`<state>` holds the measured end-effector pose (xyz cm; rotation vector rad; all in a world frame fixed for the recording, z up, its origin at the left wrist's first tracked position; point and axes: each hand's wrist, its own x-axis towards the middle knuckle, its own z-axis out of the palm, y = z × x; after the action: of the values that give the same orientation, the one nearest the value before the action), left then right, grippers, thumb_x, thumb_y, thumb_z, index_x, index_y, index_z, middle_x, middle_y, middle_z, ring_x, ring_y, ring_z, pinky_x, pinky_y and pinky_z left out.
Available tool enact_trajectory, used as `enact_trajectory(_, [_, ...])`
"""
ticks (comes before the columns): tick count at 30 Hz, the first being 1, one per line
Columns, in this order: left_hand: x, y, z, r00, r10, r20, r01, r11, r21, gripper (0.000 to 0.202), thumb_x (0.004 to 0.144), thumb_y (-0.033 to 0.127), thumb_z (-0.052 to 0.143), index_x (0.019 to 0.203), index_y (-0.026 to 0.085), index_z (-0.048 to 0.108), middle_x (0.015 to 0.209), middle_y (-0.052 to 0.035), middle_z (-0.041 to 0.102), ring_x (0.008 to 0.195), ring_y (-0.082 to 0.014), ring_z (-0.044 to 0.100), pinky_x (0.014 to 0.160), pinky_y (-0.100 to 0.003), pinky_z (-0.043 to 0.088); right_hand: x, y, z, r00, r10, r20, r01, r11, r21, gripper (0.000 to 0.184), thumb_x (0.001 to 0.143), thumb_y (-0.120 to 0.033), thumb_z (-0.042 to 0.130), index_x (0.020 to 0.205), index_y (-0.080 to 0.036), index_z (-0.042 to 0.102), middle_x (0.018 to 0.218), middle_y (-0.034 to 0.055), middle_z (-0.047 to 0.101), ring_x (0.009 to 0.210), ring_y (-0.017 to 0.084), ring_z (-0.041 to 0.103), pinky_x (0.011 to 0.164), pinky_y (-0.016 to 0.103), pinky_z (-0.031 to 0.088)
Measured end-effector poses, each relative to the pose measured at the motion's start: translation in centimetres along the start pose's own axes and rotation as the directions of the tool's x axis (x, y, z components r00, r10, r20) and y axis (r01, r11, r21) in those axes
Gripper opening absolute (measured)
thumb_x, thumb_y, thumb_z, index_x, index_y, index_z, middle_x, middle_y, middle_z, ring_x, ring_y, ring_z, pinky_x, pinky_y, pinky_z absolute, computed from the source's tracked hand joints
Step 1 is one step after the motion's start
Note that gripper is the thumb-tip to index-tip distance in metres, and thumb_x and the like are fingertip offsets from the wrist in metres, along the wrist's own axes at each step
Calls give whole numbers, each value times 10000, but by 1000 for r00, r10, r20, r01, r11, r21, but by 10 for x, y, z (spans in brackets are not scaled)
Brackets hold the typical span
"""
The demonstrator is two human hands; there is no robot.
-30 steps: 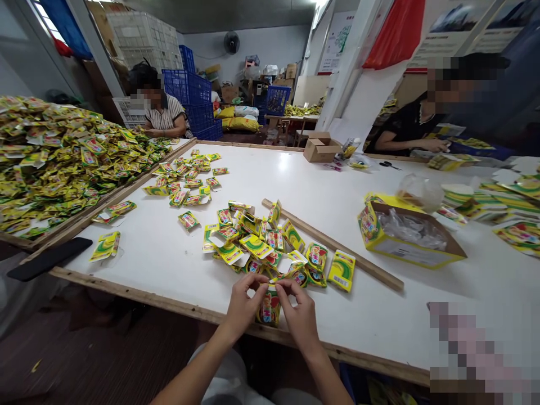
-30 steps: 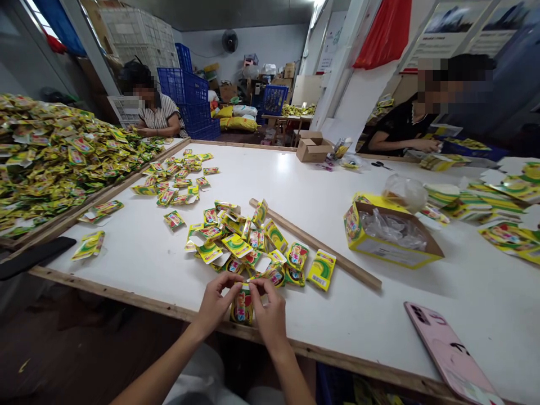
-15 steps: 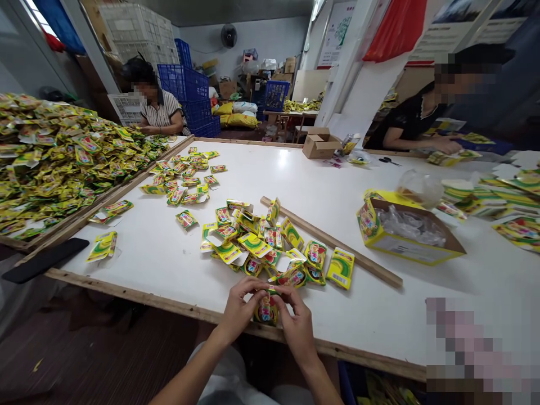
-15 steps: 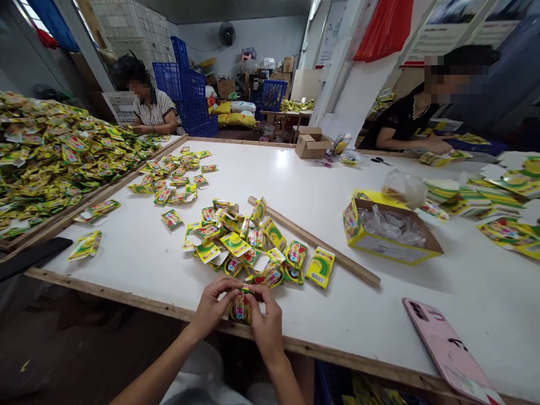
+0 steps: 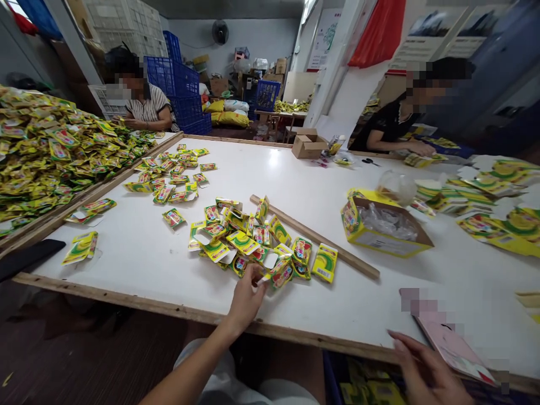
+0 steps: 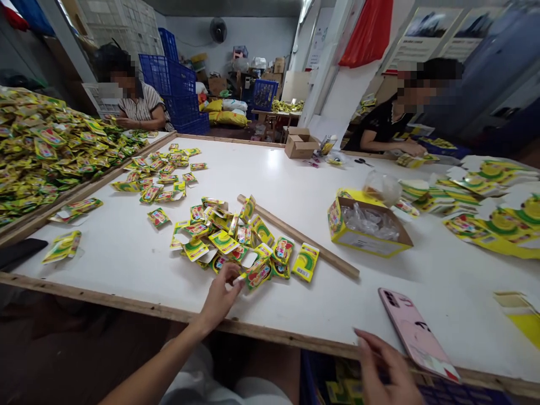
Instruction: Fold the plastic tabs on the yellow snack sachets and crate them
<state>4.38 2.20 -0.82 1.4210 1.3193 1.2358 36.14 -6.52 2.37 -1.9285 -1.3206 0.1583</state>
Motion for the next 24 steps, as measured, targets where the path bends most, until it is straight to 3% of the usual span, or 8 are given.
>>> enact_trajectory(3, [2, 17, -10, 995, 94, -38, -93, 995, 22, 170, 848, 212, 554, 1013, 204, 511, 907, -33, 623, 811, -170, 608, 710, -267, 462, -14, -54, 40, 984, -131, 123, 101, 969, 223, 286, 813, -483, 544, 917, -251, 675, 1005, 79, 690, 945, 279, 636, 837, 407, 495])
enact_trajectory(6, [6, 32, -23, 990, 144, 12, -144, 989, 39, 177, 861, 227, 551, 1030, 207, 501, 961, -43, 619, 883, -179, 614, 772, -282, 465, -26, -103, 85, 929, -295, 224, 182, 889, 420, 248, 848, -396, 563, 1025, -241, 641, 1138, 86, 649, 1072, 267, 588, 923, 410, 465])
enact_trajectory(9, [8, 37, -30, 986, 149, 76, -152, 987, 42, 185, 864, 246, 556, 1036, 205, 504, 967, -43, 613, 882, -179, 617, 781, -289, 472, -36, -130, 121, 872, -352, 340, 124, 831, 542, 264, 827, -351, 616, 1062, -233, 587, 1090, 79, 666, 1006, 250, 621, 878, 397, 497])
enact_trajectory(12, [5, 30, -31, 987, 149, 54, -149, 989, -15, 215, 861, 263, 573, 1053, 198, 500, 1033, -65, 596, 926, -187, 616, 803, -302, 485, -44, -135, 144, 873, -307, 379, 4, 782, 623, 229, 820, -334, 630, 998, -222, 538, 924, 48, 679, 837, 211, 659, 750, 334, 536])
enact_trajectory(15, [-4, 17, -29, 994, 111, 10, -109, 985, -133, 337, 827, 278, 632, 1104, 211, 454, 1101, -74, 580, 961, -190, 621, 837, -323, 503, -48, -132, 155, 898, -256, 358, -65, 727, 683, 247, 817, -342, 640, 987, -218, 509, 888, 40, 672, 816, 199, 667, 715, 308, 542])
enact_trajectory(20, [-16, 3, -29, 993, -15, 119, 37, 981, -188, 297, 828, 303, 633, 1079, 209, 506, 973, -41, 650, 824, -171, 663, 771, -306, 528, -49, -126, 155, 893, -250, 374, -101, 699, 708, 312, 824, -331, 638, 1096, -220, 533, 1019, 79, 688, 920, 214, 675, 795, 338, 554])
enact_trajectory(24, [-16, 1, -33, 989, -31, 147, 54, 986, -155, 188, 824, 300, 635, 964, 175, 626, 940, -61, 691, 835, -194, 666, 763, -303, 527, -41, -126, 153, 873, -302, 383, -52, 723, 689, 260, 850, -363, 599, 1058, -208, 606, 1020, 84, 692, 904, 222, 677, 787, 334, 555])
